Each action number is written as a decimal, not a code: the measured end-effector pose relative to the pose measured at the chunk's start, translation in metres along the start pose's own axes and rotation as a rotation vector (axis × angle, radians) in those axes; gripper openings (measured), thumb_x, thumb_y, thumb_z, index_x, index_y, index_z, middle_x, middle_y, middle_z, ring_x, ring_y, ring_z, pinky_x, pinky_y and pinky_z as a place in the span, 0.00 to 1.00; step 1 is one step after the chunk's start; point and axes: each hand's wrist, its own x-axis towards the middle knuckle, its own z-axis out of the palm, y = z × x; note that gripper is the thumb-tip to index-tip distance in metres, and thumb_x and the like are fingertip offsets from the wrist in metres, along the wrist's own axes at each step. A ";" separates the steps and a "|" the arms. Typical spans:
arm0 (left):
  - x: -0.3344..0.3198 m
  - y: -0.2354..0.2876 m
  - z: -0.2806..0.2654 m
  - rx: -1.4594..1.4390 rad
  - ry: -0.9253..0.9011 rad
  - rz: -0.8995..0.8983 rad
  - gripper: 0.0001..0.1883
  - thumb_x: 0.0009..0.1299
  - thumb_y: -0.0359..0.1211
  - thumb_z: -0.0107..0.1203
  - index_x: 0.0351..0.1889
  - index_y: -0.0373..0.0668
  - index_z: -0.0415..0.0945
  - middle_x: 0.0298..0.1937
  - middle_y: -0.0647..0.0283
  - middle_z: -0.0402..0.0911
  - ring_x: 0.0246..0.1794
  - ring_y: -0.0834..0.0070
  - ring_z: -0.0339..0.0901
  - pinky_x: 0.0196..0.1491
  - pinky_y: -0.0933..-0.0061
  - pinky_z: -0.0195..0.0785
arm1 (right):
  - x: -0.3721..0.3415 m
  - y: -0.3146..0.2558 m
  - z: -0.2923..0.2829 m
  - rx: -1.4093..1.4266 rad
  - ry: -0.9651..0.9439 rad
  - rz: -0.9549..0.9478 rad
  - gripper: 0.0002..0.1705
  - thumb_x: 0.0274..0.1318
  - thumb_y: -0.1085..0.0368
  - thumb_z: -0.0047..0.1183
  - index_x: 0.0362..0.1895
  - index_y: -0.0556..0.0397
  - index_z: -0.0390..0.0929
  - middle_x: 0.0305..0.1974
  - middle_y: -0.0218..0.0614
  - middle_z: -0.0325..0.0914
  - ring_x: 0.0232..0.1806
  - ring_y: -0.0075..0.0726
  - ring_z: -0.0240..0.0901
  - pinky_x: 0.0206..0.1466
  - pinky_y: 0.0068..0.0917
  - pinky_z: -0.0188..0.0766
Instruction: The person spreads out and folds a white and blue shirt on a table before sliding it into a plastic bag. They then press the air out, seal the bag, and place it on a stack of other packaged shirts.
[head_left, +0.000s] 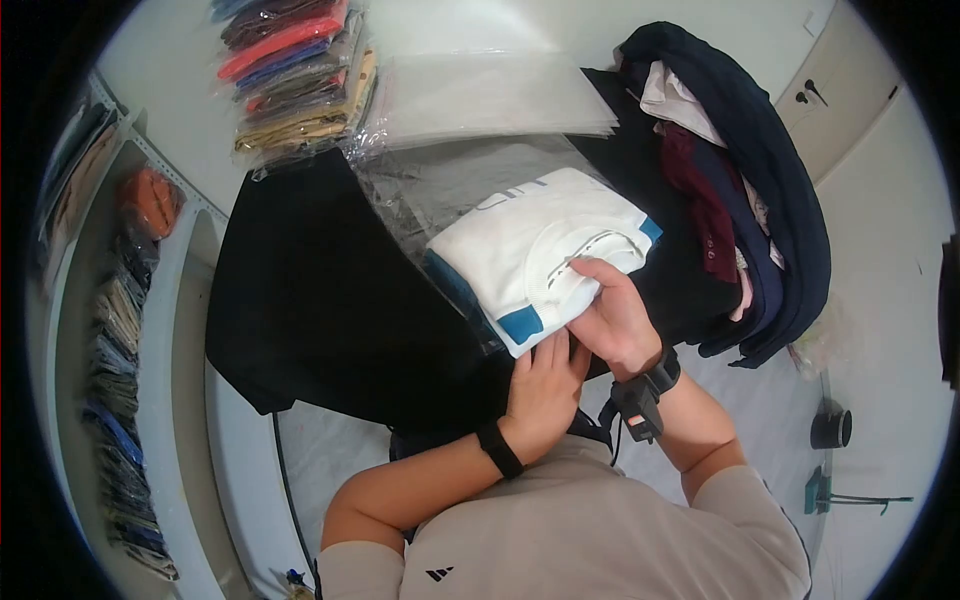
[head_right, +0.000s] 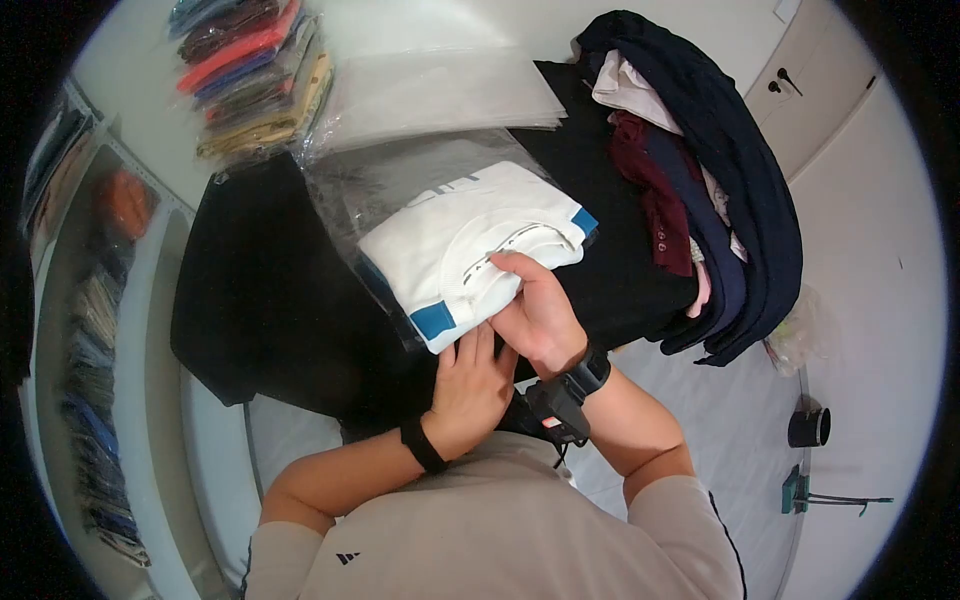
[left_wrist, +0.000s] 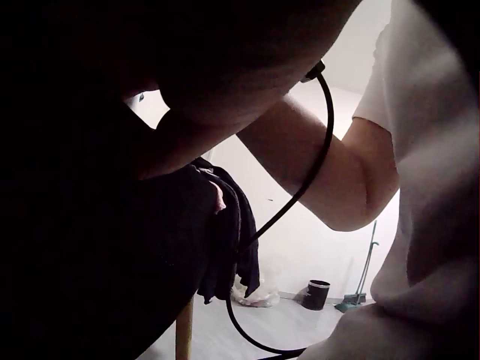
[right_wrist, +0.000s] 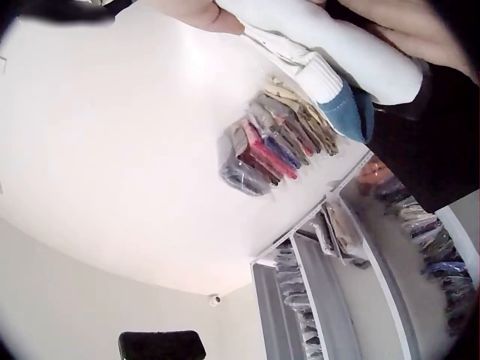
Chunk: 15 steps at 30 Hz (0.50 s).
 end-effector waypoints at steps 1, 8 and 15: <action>0.000 0.000 0.003 -0.001 0.001 0.000 0.23 0.58 0.32 0.50 0.54 0.41 0.69 0.54 0.49 0.67 0.57 0.57 0.63 0.58 0.60 0.54 | 0.001 0.001 -0.002 -0.002 0.001 -0.001 0.29 0.54 0.74 0.45 0.61 0.61 0.57 0.61 0.47 0.63 0.63 0.49 0.59 0.69 0.45 0.49; -0.002 -0.003 -0.003 -0.174 0.013 0.028 0.23 0.57 0.30 0.52 0.53 0.36 0.69 0.56 0.43 0.64 0.61 0.46 0.58 0.65 0.47 0.46 | 0.040 0.011 0.007 0.057 -0.034 0.034 0.28 0.55 0.73 0.44 0.61 0.62 0.57 0.60 0.47 0.63 0.63 0.48 0.58 0.69 0.42 0.51; -0.012 -0.018 -0.022 -0.112 0.053 0.131 0.17 0.59 0.31 0.50 0.46 0.36 0.74 0.41 0.52 0.70 0.48 0.55 0.68 0.60 0.51 0.57 | 0.121 0.018 0.001 0.135 -0.052 0.085 0.20 0.57 0.73 0.44 0.55 0.61 0.64 0.53 0.45 0.69 0.54 0.46 0.68 0.59 0.40 0.65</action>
